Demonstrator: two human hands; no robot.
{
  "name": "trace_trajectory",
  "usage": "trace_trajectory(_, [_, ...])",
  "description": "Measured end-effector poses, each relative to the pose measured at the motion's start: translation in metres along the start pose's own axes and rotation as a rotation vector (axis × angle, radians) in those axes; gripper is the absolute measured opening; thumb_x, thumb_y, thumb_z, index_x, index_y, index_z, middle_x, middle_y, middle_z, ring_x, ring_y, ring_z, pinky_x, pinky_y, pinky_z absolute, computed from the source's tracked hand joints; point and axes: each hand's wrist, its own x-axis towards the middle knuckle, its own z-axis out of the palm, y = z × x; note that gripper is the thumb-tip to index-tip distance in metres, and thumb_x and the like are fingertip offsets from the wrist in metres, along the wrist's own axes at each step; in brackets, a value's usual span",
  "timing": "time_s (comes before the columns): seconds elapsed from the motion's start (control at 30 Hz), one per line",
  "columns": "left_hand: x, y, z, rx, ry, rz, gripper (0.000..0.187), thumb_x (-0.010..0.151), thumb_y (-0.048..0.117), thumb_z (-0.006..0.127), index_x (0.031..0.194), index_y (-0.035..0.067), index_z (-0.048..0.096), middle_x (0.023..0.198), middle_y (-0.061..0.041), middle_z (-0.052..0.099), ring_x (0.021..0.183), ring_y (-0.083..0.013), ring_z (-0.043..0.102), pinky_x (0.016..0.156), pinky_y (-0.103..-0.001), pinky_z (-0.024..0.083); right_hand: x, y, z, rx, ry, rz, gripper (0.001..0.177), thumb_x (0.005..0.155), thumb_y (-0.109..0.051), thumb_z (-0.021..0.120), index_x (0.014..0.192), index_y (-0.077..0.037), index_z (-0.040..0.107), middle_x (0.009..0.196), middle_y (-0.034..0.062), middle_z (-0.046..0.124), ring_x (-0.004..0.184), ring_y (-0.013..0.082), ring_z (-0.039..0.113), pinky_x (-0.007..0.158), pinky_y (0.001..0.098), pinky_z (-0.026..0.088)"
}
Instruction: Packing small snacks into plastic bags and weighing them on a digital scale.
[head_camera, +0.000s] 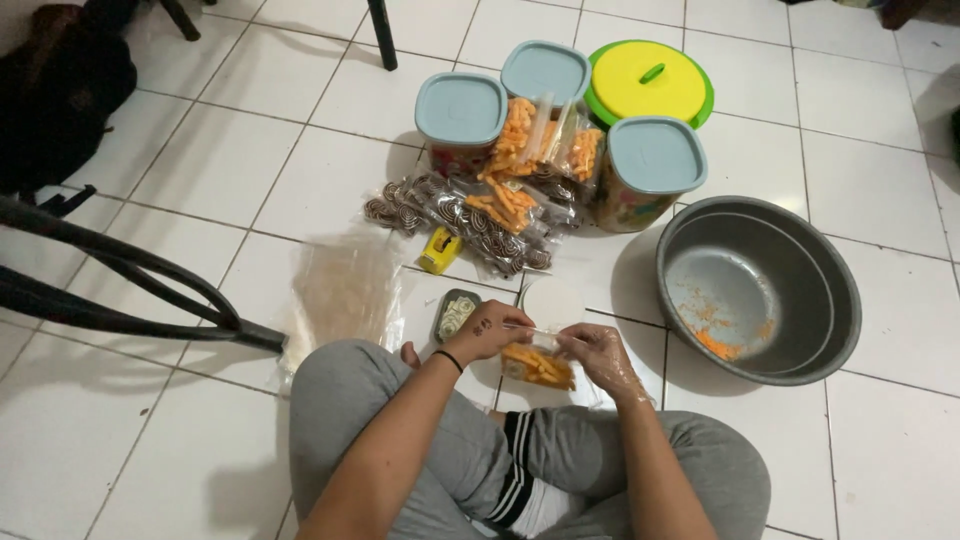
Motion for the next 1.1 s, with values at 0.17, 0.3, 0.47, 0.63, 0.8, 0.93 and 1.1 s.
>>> trace_trajectory(0.17, [0.002,-0.003,0.001,-0.064,-0.006,0.013,0.015,0.09,0.013,0.074,0.102,0.006,0.078,0.099,-0.017,0.078,0.109,-0.0369,0.07,0.099,-0.048,0.051,-0.004,-0.003,-0.001,0.021,0.015,-0.008,0.021,0.086,-0.017,0.08,0.097,0.002,0.081,0.078,0.0166,0.075,0.073,0.0223,0.068,0.073,0.0374,0.057])
trace_trajectory(0.3, [0.0,0.011,-0.006,-0.045,-0.001,-0.019,0.011,0.091,0.01,0.072,0.097,0.006,0.08,0.099,-0.017,0.078,0.111,-0.0364,0.07,0.101,-0.047,0.051,-0.003,-0.007,0.0,0.026,0.009,-0.024,0.023,0.085,-0.014,0.081,0.1,0.004,0.08,0.082,0.0182,0.075,0.075,0.0232,0.068,0.074,0.0373,0.058])
trace_trajectory(0.47, [0.012,-0.004,-0.018,-0.223,0.003,-0.022,0.015,0.09,0.003,0.068,0.103,0.001,0.076,0.084,-0.017,0.077,0.076,-0.0245,0.077,0.086,-0.036,0.057,0.0,-0.009,-0.003,0.087,0.061,-0.006,0.024,0.085,-0.01,0.08,0.105,0.003,0.079,0.084,0.0181,0.075,0.072,0.0213,0.068,0.073,0.0369,0.059])
trace_trajectory(0.63, [0.021,-0.019,-0.015,-0.356,0.021,0.017,0.018,0.092,-0.004,0.065,0.108,-0.006,0.073,0.096,-0.025,0.075,0.079,-0.0282,0.077,0.081,-0.041,0.059,0.011,0.007,-0.007,0.125,0.123,-0.001,0.025,0.084,-0.012,0.081,0.106,0.0,0.08,0.081,0.0165,0.075,0.069,0.0192,0.068,0.07,0.0342,0.059])
trace_trajectory(0.8, [0.029,-0.025,-0.011,-0.302,0.044,0.016,0.026,0.092,-0.006,0.056,0.11,-0.001,0.075,0.089,-0.019,0.077,0.083,-0.0234,0.075,0.083,-0.035,0.057,0.009,-0.002,-0.008,0.18,0.154,-0.083,0.019,0.088,0.002,0.068,0.101,0.003,0.081,0.084,0.0205,0.075,0.076,0.021,0.068,0.077,0.0387,0.06])
trace_trajectory(0.93, [0.025,-0.02,-0.01,-0.251,0.078,-0.001,0.027,0.093,-0.003,0.057,0.105,0.006,0.08,0.089,-0.014,0.078,0.08,-0.0175,0.071,0.079,-0.031,0.054,0.007,-0.002,-0.009,0.236,0.169,-0.088,0.018,0.088,0.001,0.068,0.1,0.006,0.079,0.083,0.0231,0.074,0.076,0.0222,0.066,0.078,0.0399,0.059])
trace_trajectory(1.1, [0.02,-0.013,-0.014,-0.207,0.088,0.029,0.019,0.086,0.005,0.074,0.101,0.012,0.082,0.09,-0.009,0.079,0.082,-0.0125,0.065,0.075,-0.028,0.05,0.007,-0.001,-0.01,0.213,0.186,-0.094,0.02,0.079,0.0,0.082,0.098,0.006,0.08,0.085,0.0209,0.075,0.077,0.0215,0.069,0.076,0.0386,0.06])
